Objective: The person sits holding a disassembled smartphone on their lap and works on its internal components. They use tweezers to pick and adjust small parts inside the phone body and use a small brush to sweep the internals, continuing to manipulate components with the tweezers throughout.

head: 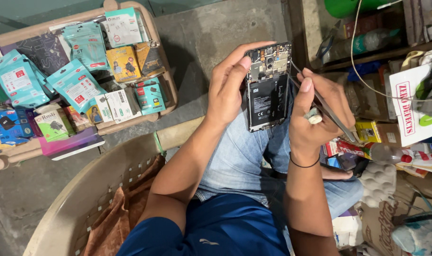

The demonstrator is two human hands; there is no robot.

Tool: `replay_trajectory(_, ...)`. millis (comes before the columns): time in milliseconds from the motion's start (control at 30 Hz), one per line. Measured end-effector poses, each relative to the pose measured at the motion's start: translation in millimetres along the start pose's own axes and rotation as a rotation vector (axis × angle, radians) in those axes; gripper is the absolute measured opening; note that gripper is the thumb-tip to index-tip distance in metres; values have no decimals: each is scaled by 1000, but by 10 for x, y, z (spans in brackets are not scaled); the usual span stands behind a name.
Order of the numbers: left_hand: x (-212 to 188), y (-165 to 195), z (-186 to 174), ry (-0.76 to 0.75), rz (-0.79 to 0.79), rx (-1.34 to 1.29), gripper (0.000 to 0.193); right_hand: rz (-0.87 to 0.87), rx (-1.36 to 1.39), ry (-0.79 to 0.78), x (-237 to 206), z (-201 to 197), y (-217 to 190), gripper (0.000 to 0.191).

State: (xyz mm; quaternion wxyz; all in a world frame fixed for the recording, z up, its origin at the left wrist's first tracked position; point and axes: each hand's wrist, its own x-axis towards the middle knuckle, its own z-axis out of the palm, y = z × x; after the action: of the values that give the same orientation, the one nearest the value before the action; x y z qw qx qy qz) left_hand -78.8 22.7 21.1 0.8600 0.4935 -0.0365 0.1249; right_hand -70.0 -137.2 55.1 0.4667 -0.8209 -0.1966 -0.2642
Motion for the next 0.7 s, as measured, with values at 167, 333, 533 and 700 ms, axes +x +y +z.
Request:
replay_trajectory(167, 3, -3, 3, -1, -6, -6, 38, -15, -49, 3, -14, 5, 11, 8)
replay_trajectory(333, 2, -1, 5, 5, -9, -1, 38, -47, -81, 5, -29, 11, 40, 11)
replay_trajectory(533, 1, -5, 0, 1, -8, -3, 38, -64, -40, 11, -54, 28, 79, 15)
replay_trajectory(700, 4, -1, -4, -1, -7, 3, 37, -68, -38, 0, -75, 29, 90, 15)
